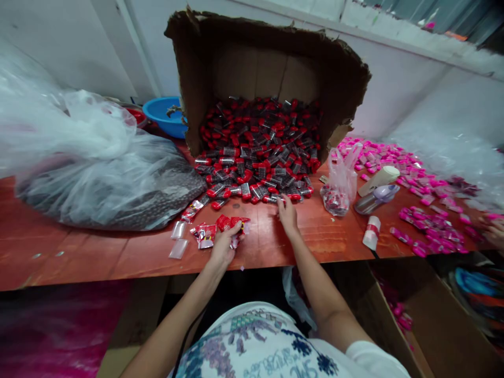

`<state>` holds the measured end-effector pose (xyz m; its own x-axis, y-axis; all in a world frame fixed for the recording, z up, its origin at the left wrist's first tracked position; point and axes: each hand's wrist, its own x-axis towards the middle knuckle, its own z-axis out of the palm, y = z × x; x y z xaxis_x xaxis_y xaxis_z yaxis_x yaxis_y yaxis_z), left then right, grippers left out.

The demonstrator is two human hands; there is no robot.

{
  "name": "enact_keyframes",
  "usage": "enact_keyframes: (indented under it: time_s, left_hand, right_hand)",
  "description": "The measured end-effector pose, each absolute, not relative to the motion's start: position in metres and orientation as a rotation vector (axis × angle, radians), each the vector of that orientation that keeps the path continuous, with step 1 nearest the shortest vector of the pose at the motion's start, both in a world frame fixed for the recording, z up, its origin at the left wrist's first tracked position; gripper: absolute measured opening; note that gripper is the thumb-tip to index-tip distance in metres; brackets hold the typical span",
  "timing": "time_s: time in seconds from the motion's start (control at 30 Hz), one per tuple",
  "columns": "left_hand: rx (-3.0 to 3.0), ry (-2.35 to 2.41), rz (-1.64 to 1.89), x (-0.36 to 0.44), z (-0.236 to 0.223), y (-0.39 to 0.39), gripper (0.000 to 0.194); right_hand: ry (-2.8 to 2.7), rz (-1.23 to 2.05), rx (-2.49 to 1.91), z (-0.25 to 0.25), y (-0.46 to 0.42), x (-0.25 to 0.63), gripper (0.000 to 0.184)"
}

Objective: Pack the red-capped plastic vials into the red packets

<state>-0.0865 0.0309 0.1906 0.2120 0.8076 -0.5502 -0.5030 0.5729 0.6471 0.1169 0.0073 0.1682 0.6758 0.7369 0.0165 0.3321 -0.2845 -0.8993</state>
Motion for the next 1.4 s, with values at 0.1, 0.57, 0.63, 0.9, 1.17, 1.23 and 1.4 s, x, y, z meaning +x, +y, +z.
enact_keyframes:
  time_s: [0.1, 0.57, 0.63, 0.9, 1.17, 1.23, 1.4]
  left_hand:
    - [0.371, 1.027, 0.942, -0.090, 0.192, 0.030, 0.020]
    - [0.375, 1.059, 0.923, -0.103, 0.192, 0.031, 0.028]
    - [0.387, 1.071, 0.927, -0.101, 0.194, 0.029, 0.029]
    - [0.460, 1.093, 0.969, -0.105, 0.200, 0.022, 0.030]
    - [0.529, 1.071, 1.001, -0.107, 0.206, 0.017, 0.030]
    - [0.564, 1.047, 1.011, -0.108, 0.205, 0.016, 0.029]
    - [0.645, 0.973, 1.003, -0.110, 0.209, 0.012, 0.032]
  right_hand:
    - [-0.855, 0.489, -1.992, 0.166, 0.020, 0.140, 0.042]
    - [-0.912, 0.862, -1.426, 0.179, -0.047, 0.053, 0.068]
    - [-0.946, 0.948, -1.363, 0.188, -0.056, 0.035, 0.064]
    - [-1.245, 0.744, -1.468, 0.204, -0.072, 0.025, 0.045]
    - [-1.364, 0.765, -1.455, 0.210, -0.075, 0.025, 0.045]
    - [-1.335, 0.832, -1.443, 0.209, -0.076, 0.026, 0.044]
    - [-1.164, 0.937, -1.416, 0.207, -0.077, 0.026, 0.043]
